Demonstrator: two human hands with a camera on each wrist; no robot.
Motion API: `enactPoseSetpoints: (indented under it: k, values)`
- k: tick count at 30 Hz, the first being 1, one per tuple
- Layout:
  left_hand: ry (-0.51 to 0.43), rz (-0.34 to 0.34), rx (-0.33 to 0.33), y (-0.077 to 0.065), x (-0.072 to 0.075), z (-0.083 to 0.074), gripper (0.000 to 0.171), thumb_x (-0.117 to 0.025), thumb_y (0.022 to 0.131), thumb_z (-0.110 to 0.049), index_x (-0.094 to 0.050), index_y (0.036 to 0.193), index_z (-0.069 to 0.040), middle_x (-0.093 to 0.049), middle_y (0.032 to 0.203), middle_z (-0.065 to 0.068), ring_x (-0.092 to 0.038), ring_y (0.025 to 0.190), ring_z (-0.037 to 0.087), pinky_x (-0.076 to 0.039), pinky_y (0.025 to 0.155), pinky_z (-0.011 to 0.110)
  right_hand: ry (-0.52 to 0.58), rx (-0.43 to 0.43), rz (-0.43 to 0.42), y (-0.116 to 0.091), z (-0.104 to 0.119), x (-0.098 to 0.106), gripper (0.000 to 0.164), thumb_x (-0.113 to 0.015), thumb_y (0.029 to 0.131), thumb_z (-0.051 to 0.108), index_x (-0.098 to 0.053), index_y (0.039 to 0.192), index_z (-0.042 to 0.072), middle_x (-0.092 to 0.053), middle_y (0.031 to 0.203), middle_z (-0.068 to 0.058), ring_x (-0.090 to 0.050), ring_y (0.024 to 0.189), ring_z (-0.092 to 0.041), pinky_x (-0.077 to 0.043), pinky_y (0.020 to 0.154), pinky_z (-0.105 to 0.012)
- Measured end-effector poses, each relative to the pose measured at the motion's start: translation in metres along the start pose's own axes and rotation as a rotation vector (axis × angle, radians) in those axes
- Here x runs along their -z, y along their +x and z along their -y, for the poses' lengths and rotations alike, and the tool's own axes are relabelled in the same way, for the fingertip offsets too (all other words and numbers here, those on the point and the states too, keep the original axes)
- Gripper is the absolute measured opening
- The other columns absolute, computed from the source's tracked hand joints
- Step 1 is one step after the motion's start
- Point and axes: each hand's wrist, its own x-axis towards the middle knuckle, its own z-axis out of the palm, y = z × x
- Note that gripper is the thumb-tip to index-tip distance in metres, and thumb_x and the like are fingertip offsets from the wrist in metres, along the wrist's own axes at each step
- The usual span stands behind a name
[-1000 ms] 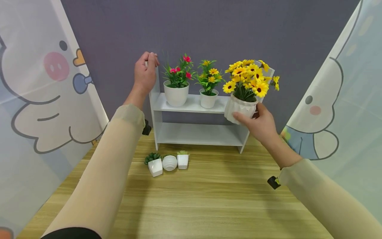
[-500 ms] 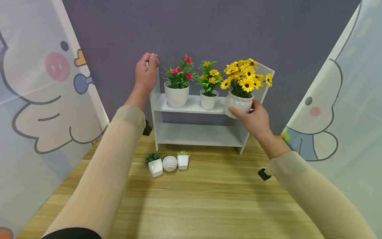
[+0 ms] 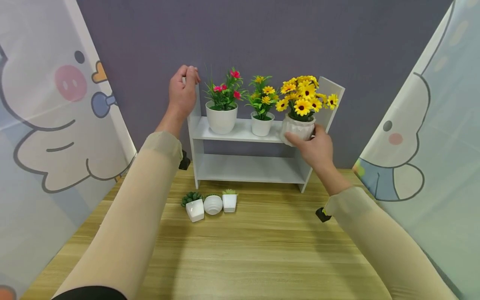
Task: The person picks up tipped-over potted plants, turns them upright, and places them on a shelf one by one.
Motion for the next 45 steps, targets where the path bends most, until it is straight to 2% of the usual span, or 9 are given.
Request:
enactPoseSetpoints:
  k: [5,9,17,23,28,31,34,38,45]
  values:
    - [0.004,0.002,0.001,0.001,0.000,-0.001,0.034,-0.043,0.119,-0.034,-0.056,0.089,-0.024,-0.064,0.119,0.013,-0.057,0.145,0.012,-0.043,0.115,0.026,-0.064,0.000,-0.010,0.005,0.000,-0.004,0.111,-0.074,0.090,0.077,-0.038,0.164,0.003,-0.057,0.157,-0.022,-0.060,0.134,-0.041,-0.051,0.109,-0.060]
    - [-0.009,-0.006,0.006,0.000,0.001,0.001,0.035,-0.043,0.119,-0.033,-0.054,0.087,-0.024,-0.062,0.113,0.010,-0.058,0.144,0.011,-0.043,0.114,0.025,-0.064,0.004,-0.042,0.008,-0.002,-0.011,0.109,-0.074,0.089,0.078,-0.041,0.162,0.004,-0.060,0.153,-0.021,-0.061,0.132,-0.041,-0.051,0.107,-0.060]
    - [0.006,0.001,0.016,-0.002,0.001,0.002,0.033,-0.043,0.119,-0.034,-0.056,0.089,-0.024,-0.065,0.132,0.018,-0.058,0.140,0.018,-0.043,0.115,0.026,-0.011,0.031,-0.173,0.014,-0.015,-0.030,0.101,-0.077,0.088,0.075,-0.049,0.157,0.006,-0.064,0.147,-0.018,-0.059,0.130,-0.039,-0.052,0.105,-0.059]
    - [0.000,0.001,0.008,0.000,0.001,0.001,0.034,-0.044,0.119,-0.033,-0.055,0.088,-0.025,-0.062,0.113,0.005,-0.056,0.145,0.012,-0.040,0.120,0.025,-0.051,0.044,-0.272,0.017,-0.012,-0.040,0.093,-0.079,0.089,0.070,-0.056,0.151,0.005,-0.068,0.142,-0.019,-0.062,0.131,-0.042,-0.048,0.110,-0.060]
    - [0.007,0.002,0.011,0.000,0.001,0.001,0.033,-0.043,0.119,-0.034,-0.054,0.088,-0.027,-0.064,0.122,0.015,-0.056,0.146,0.012,-0.039,0.120,0.024,-0.064,0.021,-0.307,0.017,-0.010,-0.045,0.095,-0.078,0.090,0.069,-0.051,0.157,0.007,-0.066,0.148,-0.020,-0.053,0.141,-0.044,-0.034,0.125,-0.059]
    - [0.008,-0.001,0.005,0.000,0.001,0.001,0.034,-0.043,0.119,-0.034,-0.054,0.088,-0.027,-0.064,0.117,0.009,-0.056,0.145,0.012,-0.039,0.119,0.024,-0.061,0.016,-0.326,0.018,-0.010,-0.048,0.098,-0.078,0.091,0.069,-0.048,0.161,0.008,-0.063,0.151,-0.021,-0.049,0.144,-0.045,-0.027,0.130,-0.059]
    - [0.002,-0.007,-0.004,0.001,0.001,0.001,0.035,-0.043,0.119,-0.033,-0.053,0.086,-0.026,-0.062,0.110,0.004,-0.057,0.144,0.013,-0.040,0.119,0.023,-0.058,0.022,-0.359,0.019,-0.011,-0.052,0.096,-0.078,0.090,0.069,-0.049,0.160,0.009,-0.065,0.149,-0.021,-0.050,0.143,-0.046,-0.026,0.130,-0.060]
    - [-0.005,-0.011,-0.005,0.001,0.001,0.001,0.035,-0.043,0.119,-0.032,-0.053,0.086,-0.026,-0.063,0.113,0.008,-0.057,0.143,0.014,-0.041,0.117,0.024,-0.049,0.018,-0.389,0.021,-0.011,-0.056,0.095,-0.079,0.090,0.068,-0.050,0.158,0.010,-0.065,0.147,-0.021,-0.050,0.141,-0.047,-0.027,0.128,-0.060]
    - [-0.006,-0.008,-0.003,0.002,0.002,0.001,0.034,-0.044,0.118,-0.033,-0.053,0.086,-0.026,-0.062,0.113,0.006,-0.058,0.143,0.013,-0.041,0.116,0.023,-0.005,-0.013,-0.407,0.020,-0.011,-0.061,0.096,-0.077,0.091,0.071,-0.042,0.155,0.010,-0.057,0.144,-0.022,-0.047,0.139,-0.045,-0.026,0.126,-0.056]
